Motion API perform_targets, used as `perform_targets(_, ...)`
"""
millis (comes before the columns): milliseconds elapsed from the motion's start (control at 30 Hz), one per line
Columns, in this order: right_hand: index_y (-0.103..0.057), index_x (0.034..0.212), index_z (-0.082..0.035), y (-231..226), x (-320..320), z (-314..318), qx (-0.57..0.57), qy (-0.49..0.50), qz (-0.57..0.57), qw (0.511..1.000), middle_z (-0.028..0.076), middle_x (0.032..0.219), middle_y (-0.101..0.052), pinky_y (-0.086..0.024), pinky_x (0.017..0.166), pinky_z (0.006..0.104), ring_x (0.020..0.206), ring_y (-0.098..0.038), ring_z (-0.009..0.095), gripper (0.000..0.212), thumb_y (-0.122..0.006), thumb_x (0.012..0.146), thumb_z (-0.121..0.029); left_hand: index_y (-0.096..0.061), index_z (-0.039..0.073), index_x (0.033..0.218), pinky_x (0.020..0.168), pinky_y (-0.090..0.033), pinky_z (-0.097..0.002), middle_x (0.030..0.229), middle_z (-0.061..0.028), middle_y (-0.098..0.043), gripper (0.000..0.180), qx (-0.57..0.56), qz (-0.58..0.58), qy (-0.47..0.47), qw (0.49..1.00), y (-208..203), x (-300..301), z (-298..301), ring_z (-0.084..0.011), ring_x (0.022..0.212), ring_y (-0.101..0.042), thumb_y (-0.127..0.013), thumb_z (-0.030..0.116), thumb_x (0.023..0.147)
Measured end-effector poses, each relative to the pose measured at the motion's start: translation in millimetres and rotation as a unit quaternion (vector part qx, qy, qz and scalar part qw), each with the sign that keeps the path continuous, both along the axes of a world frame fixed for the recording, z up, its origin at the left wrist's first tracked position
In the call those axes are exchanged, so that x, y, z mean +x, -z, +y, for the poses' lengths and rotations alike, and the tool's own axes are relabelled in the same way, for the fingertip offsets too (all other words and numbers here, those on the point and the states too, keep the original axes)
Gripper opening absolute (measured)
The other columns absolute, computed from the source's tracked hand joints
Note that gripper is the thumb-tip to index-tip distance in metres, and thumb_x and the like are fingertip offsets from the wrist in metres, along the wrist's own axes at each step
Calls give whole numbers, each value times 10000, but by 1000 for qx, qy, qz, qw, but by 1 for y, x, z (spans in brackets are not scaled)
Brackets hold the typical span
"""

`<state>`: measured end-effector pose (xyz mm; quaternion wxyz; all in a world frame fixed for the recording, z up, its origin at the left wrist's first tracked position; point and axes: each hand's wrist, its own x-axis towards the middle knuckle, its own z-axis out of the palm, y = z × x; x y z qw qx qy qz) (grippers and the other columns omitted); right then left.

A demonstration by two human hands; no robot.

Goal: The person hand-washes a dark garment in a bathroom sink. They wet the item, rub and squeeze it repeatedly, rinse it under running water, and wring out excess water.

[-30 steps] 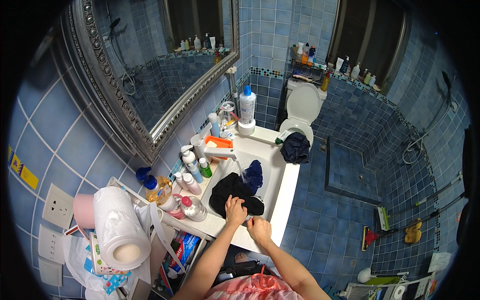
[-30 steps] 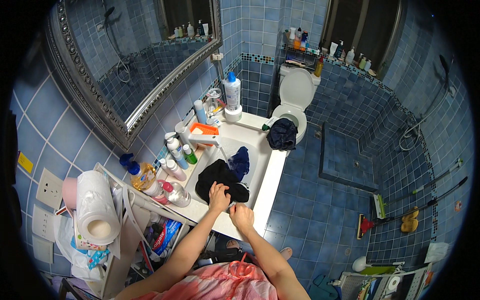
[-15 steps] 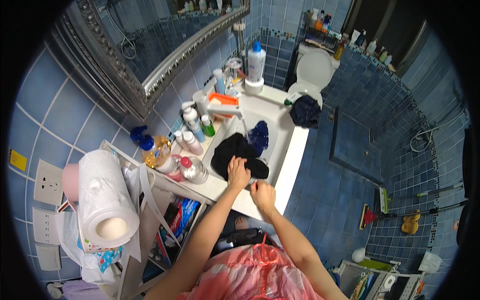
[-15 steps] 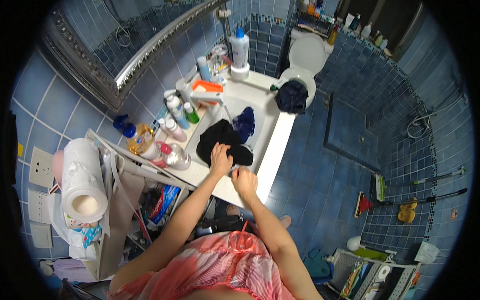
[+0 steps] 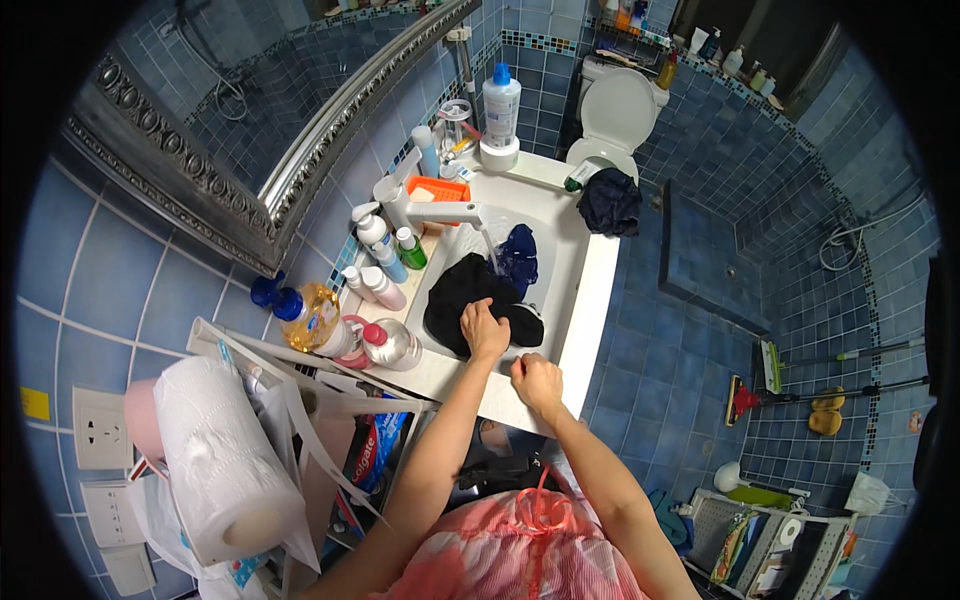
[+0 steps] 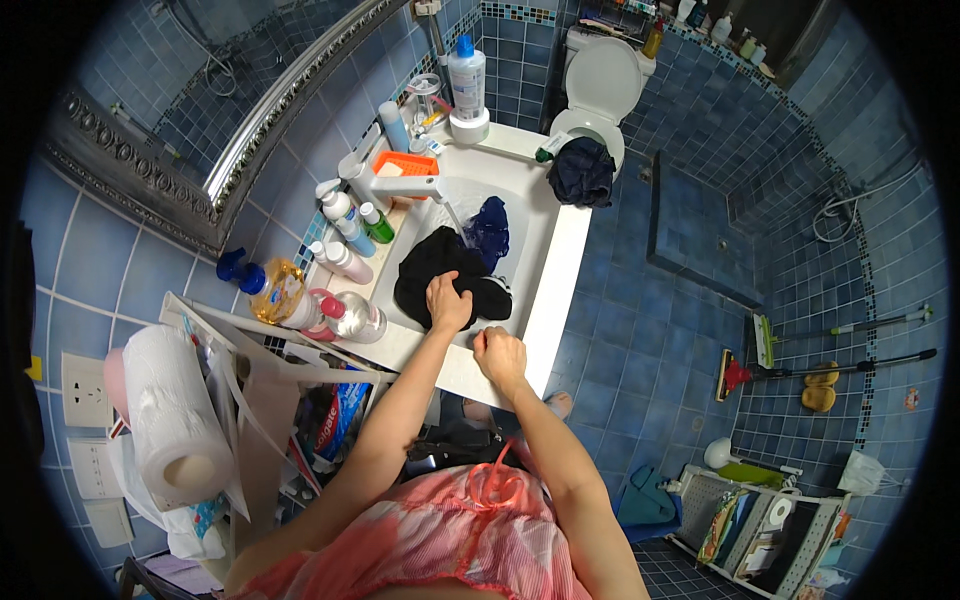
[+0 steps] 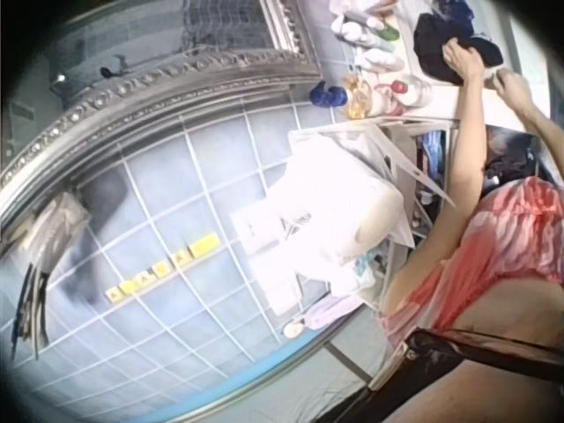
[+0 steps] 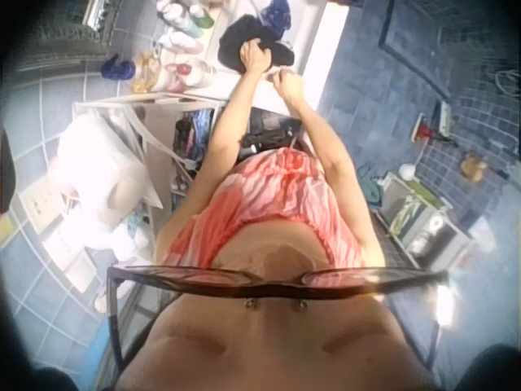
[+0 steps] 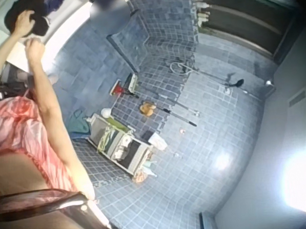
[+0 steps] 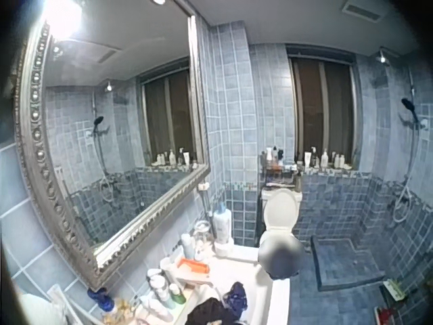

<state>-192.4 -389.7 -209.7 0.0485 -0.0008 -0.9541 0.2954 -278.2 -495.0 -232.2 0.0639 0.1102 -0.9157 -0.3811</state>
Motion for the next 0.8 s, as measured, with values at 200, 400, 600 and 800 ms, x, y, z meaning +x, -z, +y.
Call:
perform_targets(200, -624, 702, 2, -6, -2, 5, -26, -6, -53, 998, 214, 746, -617, -477, 629, 485, 654, -598, 402, 270, -549, 806, -235, -627, -16, 972, 827, -468, -352, 929, -165, -639, 187, 277, 210, -151, 925, -33, -84, 16, -298, 894, -602, -524, 96, 863)
perform_targets(400, -638, 722, 3, -10, -3, 1, -47, -21, -60, 997, 205, 734, -625, -482, 625, 466, 641, -607, 381, 270, -556, 817, -237, -465, 7, 1201, 772, -509, -240, 1119, -105, -527, 297, 766, 50, -173, 617, -29, -157, -3, -202, 978, -559, -475, 44, 907)
perform_targets(600, -643, 734, -2, -13, -60, -3, -389, 150, -211, 884, 63, 569, -594, -465, 565, 317, 568, -590, 177, 391, -469, 934, -289, -616, 19, 807, 501, -435, -253, 732, -89, -612, 330, 434, -77, -152, 885, -11, -145, -27, -146, 642, -580, -514, 311, 921)
perform_targets(800, -522, 1059, 26, -10, -201, -16, -783, 168, -187, 568, 155, 1063, -570, -504, 848, 328, 980, -578, 229, 271, -408, 966, -202, -631, 11, 921, 835, -438, -442, 906, -209, -636, 304, 160, -3, -143, 977, -69, -110, -25, -372, 916, -590, -578, 290, 813)
